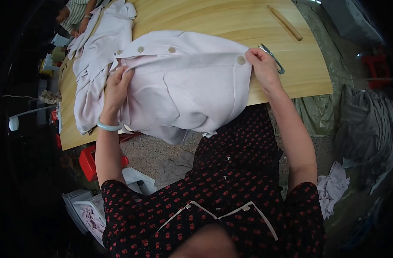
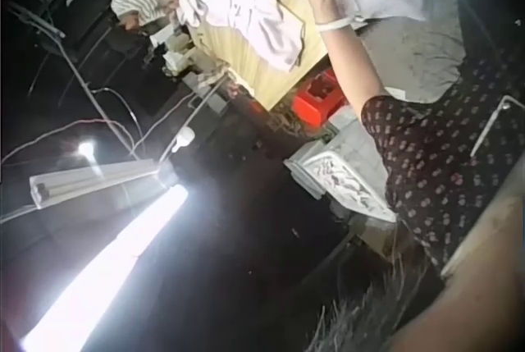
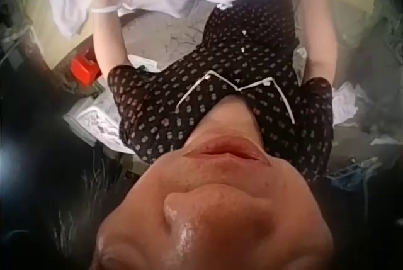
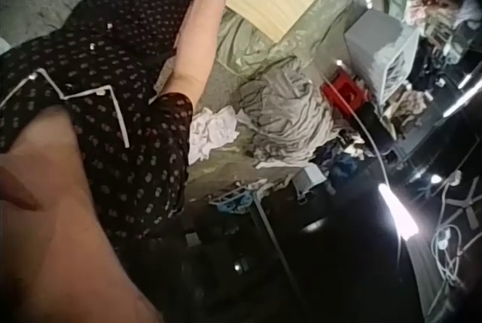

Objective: Inspecting a white garment for loose threads and trimming them with snips at a factory workstation.

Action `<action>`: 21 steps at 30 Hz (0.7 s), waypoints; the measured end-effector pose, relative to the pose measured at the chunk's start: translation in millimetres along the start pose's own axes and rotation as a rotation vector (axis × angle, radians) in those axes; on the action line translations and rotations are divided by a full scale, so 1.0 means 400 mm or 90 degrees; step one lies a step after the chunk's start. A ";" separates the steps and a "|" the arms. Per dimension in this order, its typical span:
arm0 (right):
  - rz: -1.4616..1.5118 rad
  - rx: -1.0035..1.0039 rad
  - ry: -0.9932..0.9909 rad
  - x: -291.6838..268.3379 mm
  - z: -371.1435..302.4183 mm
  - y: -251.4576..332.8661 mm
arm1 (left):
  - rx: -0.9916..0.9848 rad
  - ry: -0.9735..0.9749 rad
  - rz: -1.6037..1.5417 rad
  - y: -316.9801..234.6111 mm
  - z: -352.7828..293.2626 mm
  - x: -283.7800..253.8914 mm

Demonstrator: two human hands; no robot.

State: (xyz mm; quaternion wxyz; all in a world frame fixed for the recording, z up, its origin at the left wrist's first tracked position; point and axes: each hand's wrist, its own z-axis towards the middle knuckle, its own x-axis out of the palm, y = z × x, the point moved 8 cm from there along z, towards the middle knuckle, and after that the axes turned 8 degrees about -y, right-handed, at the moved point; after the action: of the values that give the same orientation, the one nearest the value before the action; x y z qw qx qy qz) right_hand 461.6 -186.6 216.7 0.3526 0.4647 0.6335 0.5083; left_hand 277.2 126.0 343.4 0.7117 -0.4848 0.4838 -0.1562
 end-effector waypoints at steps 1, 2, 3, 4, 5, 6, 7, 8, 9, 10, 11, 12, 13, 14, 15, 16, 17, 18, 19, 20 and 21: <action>0.062 -0.016 -0.050 -0.018 0.017 0.006 | 0.001 -0.002 0.001 0.001 0.035 0.006; 0.096 0.003 -0.064 -0.018 0.026 0.001 | -0.020 -0.064 0.006 0.011 0.077 -0.008; 0.096 0.002 -0.062 -0.008 0.026 -0.006 | -0.040 -0.124 0.010 0.020 0.110 -0.021; 0.111 0.018 -0.067 -0.002 0.029 -0.027 | -0.038 -0.122 0.007 0.041 0.138 0.001; 0.127 0.032 -0.072 0.004 0.031 -0.041 | -0.096 -0.211 -0.004 0.090 0.154 -0.004; 0.127 0.028 -0.076 0.006 0.033 -0.048 | -0.153 -0.298 -0.016 0.137 0.167 -0.010; 0.101 0.004 -0.090 0.005 0.035 -0.055 | -0.270 -0.281 -0.041 0.194 0.185 0.012; 0.074 -0.019 -0.103 0.007 0.031 -0.051 | -0.269 -0.277 -0.042 0.218 0.213 0.024; 0.073 -0.019 -0.107 0.011 0.032 -0.051 | -0.293 -0.281 -0.100 0.248 0.239 0.040; 0.078 -0.009 -0.123 0.005 0.031 -0.048 | -0.318 -0.278 -0.159 0.255 0.261 0.065; 0.083 0.002 -0.139 0.002 0.029 -0.046 | -0.317 -0.267 -0.163 0.253 0.284 0.076; 0.080 0.001 -0.149 0.005 0.023 -0.042 | -0.349 -0.219 -0.230 0.257 0.307 0.098; 0.063 -0.008 -0.130 0.022 0.014 -0.026 | -0.379 -0.169 -0.298 0.248 0.328 0.127; 0.046 -0.017 -0.110 0.029 0.011 -0.014 | -0.391 -0.157 -0.266 0.233 0.337 0.138; 0.021 -0.003 -0.091 0.028 0.019 -0.030 | -0.388 -0.147 -0.268 0.234 0.351 0.157; 0.022 -0.005 -0.100 0.025 0.023 -0.039 | -0.355 -0.174 -0.204 0.233 0.361 0.152; 0.017 -0.015 -0.100 0.026 0.027 -0.043 | -0.321 -0.202 -0.140 0.230 0.374 0.142; 0.012 -0.026 -0.099 0.025 0.031 -0.046 | -0.317 -0.198 -0.140 0.234 0.382 0.141; 0.012 -0.025 -0.102 0.022 0.028 -0.043 | -0.312 -0.232 -0.101 0.238 0.376 0.127; 0.039 -0.015 -0.109 0.020 0.026 -0.042 | -0.308 -0.269 -0.061 0.239 0.363 0.104; 0.066 -0.005 -0.113 0.021 0.024 -0.039 | -0.309 -0.271 -0.060 0.262 0.355 0.072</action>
State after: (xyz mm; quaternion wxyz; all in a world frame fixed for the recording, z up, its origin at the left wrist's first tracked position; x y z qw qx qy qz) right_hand 464.0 -176.4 199.3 0.3823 0.5388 0.5729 0.4851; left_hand 384.5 233.0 248.4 0.6527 -0.6838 0.3242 0.0358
